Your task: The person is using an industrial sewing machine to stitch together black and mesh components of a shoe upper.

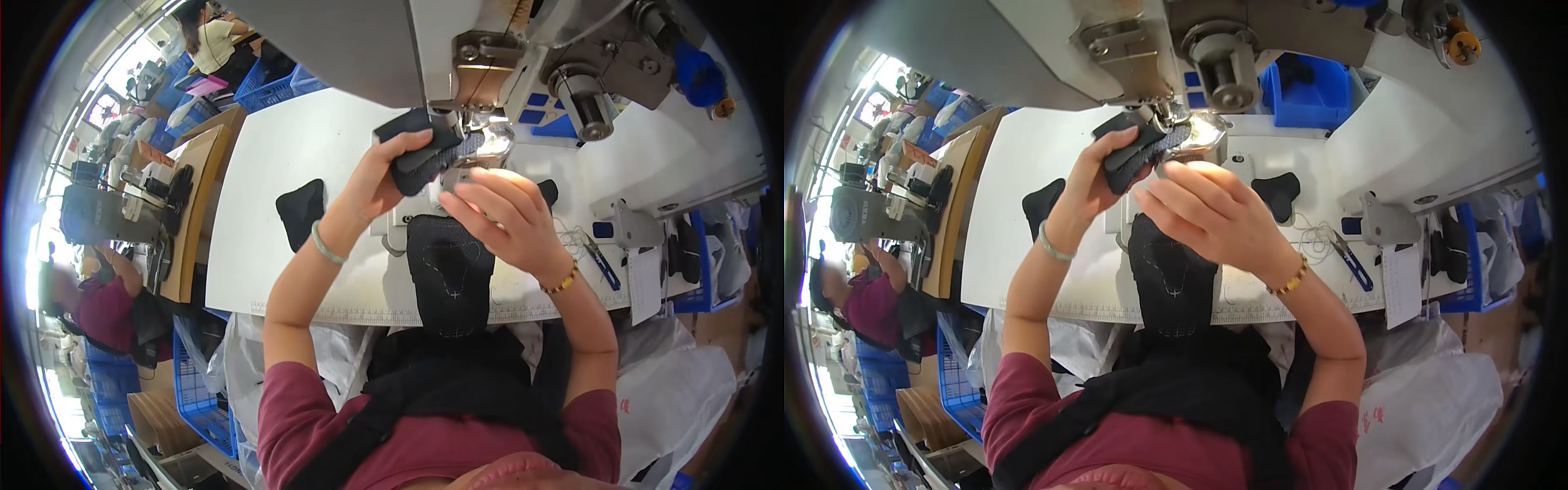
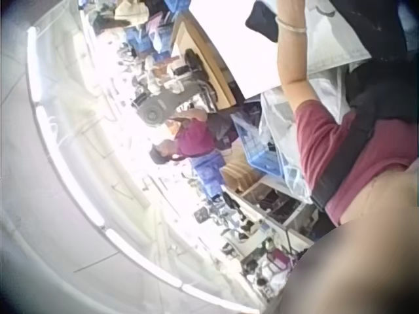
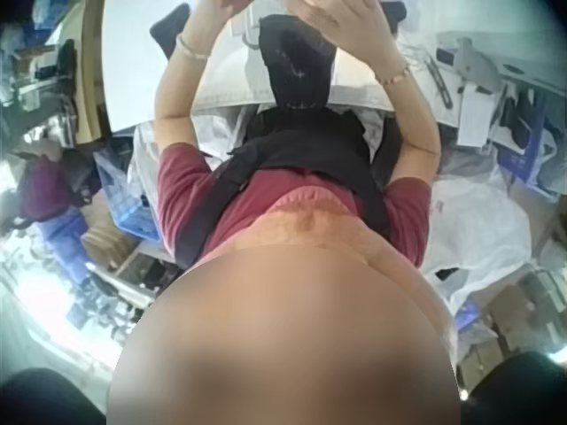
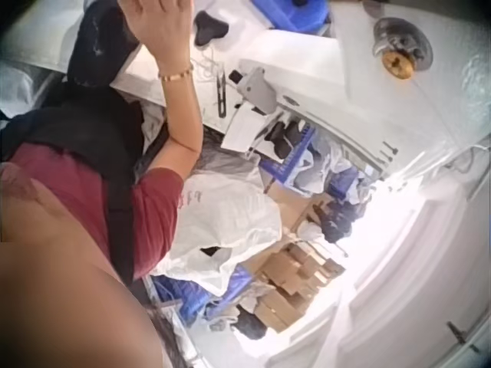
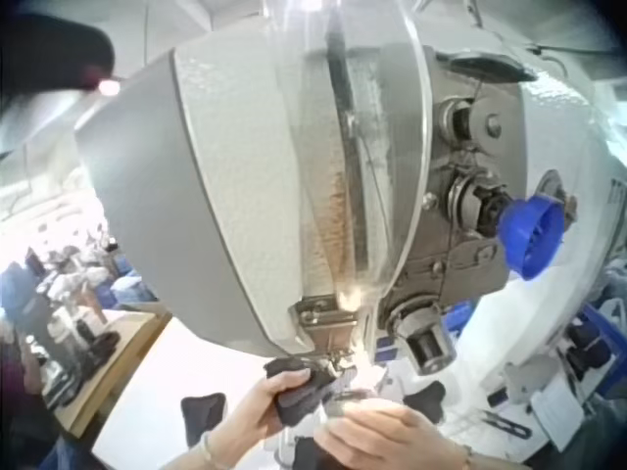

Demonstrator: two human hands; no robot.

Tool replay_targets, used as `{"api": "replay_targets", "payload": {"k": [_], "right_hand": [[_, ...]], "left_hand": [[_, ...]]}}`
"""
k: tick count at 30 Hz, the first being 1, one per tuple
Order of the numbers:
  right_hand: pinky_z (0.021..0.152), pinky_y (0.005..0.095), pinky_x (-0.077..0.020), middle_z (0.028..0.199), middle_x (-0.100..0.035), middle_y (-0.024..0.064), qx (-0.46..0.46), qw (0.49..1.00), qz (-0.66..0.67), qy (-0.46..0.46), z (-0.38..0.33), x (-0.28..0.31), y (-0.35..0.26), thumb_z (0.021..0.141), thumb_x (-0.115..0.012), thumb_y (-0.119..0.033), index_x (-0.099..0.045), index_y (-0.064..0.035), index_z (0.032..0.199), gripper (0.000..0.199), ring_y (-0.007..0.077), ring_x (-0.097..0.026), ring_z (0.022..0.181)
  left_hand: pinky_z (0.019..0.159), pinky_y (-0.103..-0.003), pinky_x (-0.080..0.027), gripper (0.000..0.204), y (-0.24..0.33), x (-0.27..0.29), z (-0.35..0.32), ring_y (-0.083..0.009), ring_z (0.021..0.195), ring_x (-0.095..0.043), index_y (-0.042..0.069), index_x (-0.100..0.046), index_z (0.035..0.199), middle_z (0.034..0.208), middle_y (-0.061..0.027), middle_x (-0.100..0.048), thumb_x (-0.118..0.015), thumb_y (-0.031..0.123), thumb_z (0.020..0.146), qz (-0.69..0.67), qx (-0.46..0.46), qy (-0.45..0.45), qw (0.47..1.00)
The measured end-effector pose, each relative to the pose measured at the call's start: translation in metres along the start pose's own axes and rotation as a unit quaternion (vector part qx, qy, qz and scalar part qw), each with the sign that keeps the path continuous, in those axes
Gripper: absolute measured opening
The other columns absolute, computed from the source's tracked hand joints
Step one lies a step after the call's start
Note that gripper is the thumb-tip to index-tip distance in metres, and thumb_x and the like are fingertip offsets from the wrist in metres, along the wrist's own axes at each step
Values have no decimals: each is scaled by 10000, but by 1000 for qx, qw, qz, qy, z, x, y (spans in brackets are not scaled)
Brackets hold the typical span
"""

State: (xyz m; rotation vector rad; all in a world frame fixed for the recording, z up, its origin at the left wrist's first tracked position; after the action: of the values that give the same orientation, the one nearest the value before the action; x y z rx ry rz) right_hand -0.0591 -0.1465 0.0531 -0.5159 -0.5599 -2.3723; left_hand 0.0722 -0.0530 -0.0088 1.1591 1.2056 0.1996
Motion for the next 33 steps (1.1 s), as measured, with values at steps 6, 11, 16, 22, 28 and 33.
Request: {"api": "replay_targets", "payload": {"k": [6,11,16,22,28,33], "right_hand": [[858,310,-448,1037,-573,-1,-11,998,45,36,14,-14,18,739,-667,-120,-670,-104,1015,277,163,-584,975],[877,303,-439,1057,-596,-2,-35,997,44,43,10,-17,15,727,-669,-120,-687,-102,1004,279,157,-580,1017],[878,291,-430,1055,-616,-4,-60,995,61,40,11,-14,16,718,-693,-85,-689,-107,1009,291,145,-585,1034],[882,300,-441,1068,-603,-10,-66,994,75,43,3,-14,16,721,-701,-96,-677,-110,1035,315,145,-566,1026],[904,325,-449,1089,-593,3,-56,994,84,50,1,-12,18,758,-661,-153,-657,-99,1072,318,164,-547,1051],[901,328,-457,1094,-596,19,-50,993,94,59,1,-10,18,755,-667,-123,-641,-92,1067,314,181,-554,1046]], "left_hand": [[834,-279,-531,289,10,-11,-6,-187,929,-644,-40,-599,1099,1067,-119,-641,-589,87,839,1,-85,-5,996],[789,-275,-521,238,8,-10,-3,-172,840,-641,7,-581,1042,935,-103,-645,-594,138,844,25,-82,-3,996],[790,-276,-518,236,6,-5,-9,-169,844,-636,5,-575,1070,945,-90,-639,-566,112,860,13,-93,28,995],[814,-280,-500,262,-3,-3,-21,-148,890,-618,19,-566,1122,981,-68,-628,-539,115,880,13,-143,88,986],[815,-275,-491,244,-7,-1,-28,-143,901,-614,20,-576,1105,988,-62,-629,-538,127,889,21,-165,104,981],[831,-280,-476,214,-2,-12,-30,-146,933,-606,18,-599,1068,1015,-59,-629,-522,129,902,24,-191,107,975]]}}
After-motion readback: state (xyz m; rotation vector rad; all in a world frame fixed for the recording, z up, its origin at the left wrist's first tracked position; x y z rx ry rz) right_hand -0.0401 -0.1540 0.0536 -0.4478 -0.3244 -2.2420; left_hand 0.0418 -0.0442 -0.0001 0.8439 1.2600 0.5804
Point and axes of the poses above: each hand's wrist, its own z-axis towards the middle knuckle, its own x-axis out of the back of the hand, y = z × x, the point moved 9 cm from there along z, towards the middle knuckle
